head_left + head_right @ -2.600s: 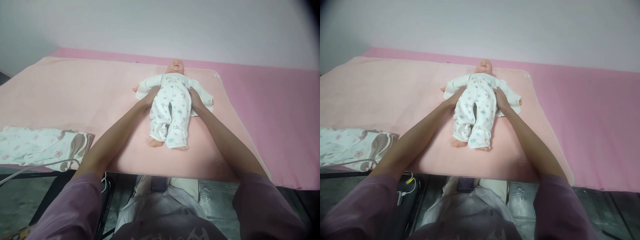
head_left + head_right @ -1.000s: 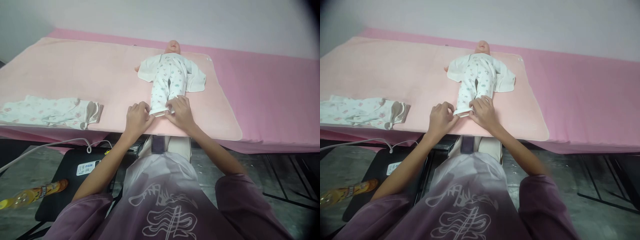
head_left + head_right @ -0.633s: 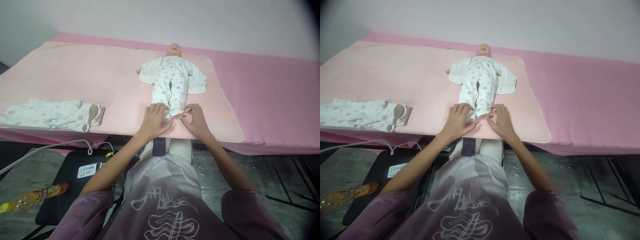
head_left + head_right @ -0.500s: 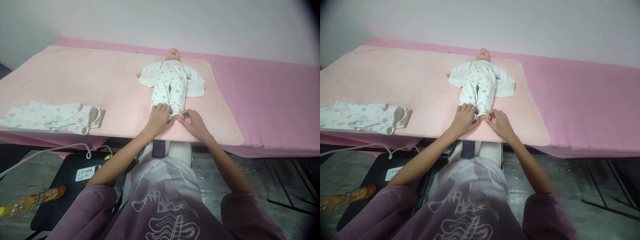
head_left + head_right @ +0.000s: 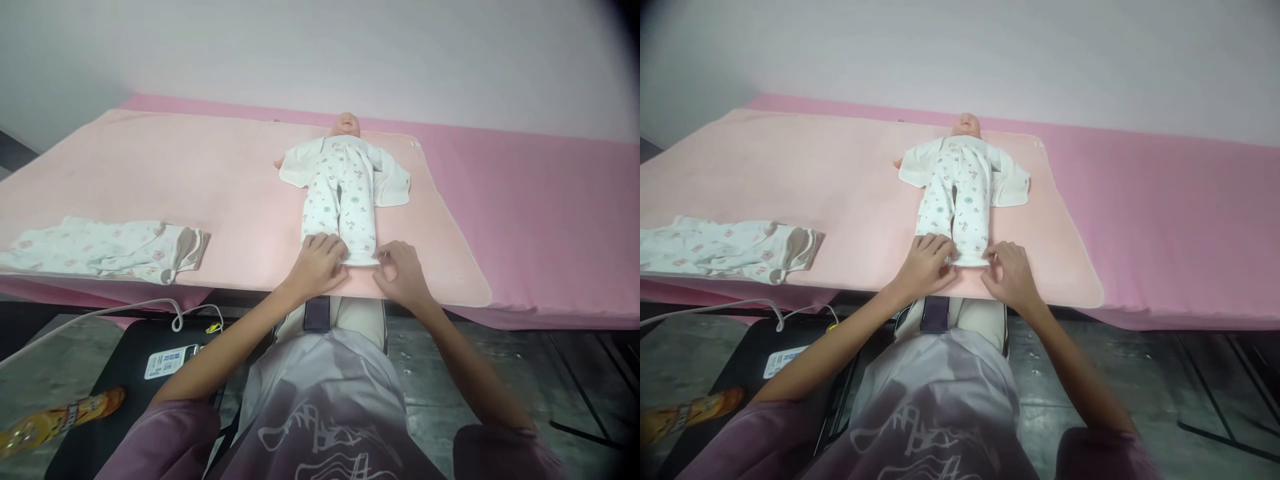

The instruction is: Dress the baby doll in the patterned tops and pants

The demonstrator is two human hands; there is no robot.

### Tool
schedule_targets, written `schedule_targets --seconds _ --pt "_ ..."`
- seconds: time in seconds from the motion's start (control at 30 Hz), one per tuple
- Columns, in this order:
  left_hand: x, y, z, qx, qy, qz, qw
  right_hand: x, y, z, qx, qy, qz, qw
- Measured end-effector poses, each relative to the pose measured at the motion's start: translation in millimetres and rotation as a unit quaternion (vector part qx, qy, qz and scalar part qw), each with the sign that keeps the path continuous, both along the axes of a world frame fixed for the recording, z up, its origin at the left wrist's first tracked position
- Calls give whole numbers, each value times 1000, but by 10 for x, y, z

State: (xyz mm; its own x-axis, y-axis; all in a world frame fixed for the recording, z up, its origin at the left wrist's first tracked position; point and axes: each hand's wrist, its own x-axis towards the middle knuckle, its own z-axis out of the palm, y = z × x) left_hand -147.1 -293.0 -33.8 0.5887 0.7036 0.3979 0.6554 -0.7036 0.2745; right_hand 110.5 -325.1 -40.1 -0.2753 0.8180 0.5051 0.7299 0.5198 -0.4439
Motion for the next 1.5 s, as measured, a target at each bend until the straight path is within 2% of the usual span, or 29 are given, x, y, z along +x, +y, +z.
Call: schedule_targets --seconds 0.1,0.2,0.3,0.37,0.47,0.57,0.63,0.7,0.73,0.8,0.87,0.97,1.03,1.07,1.13,1.2,1.3,1.4,1.5 --pt "-115 -60 82 -47 -20 -23 998 82 -87 -18 -25 -8 30 999" --pt "-322 165 190 -73 -67 -2 995 301 19 32 -35 1 37 999" --pt "-550 807 229 -56 -134 127 981 586 446 97 -46 33 -65 996" --pt "-660 1379 195 -68 -154 248 954 739 884 103 -64 31 -155 985" --pt "-752 2159 92 -129 -125 368 912 852 1574 46 -97 -24 -257 961" --pt "-846 2615 4 -168 -133 397 892 890 2075 -3 -178 -72 -311 931" --pt "-925 2751 -13 -191 -153 352 903 927 2280 24 -259 -65 -301 915" --pt "-957 2819 25 -205 -186 290 916 948 2438 121 -313 16 -253 915" --pt "-927 2842 68 -196 -212 270 919 928 2517 197 -315 81 -226 918" --pt "-745 2871 203 -149 -271 238 921 777 2677 394 -258 206 -177 927" --pt "-431 2858 374 -90 -296 192 931 468 2803 608 -161 255 -140 943" --pt "-6 2707 566 -55 -211 46 975 -82 2766 801 -36 175 -23 984" --pt "49 2535 565 -36 -134 -26 990 -289 2558 755 -14 81 79 994" --pt "-5 2445 517 -25 -117 -35 992 -311 2423 675 -5 49 97 994" --pt "-215 2297 349 -12 -138 -2 990 -214 2171 433 7 51 53 997" --pt "-447 2221 145 -35 -173 49 983 -25 2018 159 -17 83 -18 996" --pt "-622 2229 -72 -92 -158 79 980 170 2000 -130 -68 83 -41 993" --pt "-607 2239 -110 -119 -135 92 979 176 2058 -175 -100 81 -43 991" --pt "-586 2126 -52 -155 -179 132 963 147 2017 -69 -122 104 -47 986"
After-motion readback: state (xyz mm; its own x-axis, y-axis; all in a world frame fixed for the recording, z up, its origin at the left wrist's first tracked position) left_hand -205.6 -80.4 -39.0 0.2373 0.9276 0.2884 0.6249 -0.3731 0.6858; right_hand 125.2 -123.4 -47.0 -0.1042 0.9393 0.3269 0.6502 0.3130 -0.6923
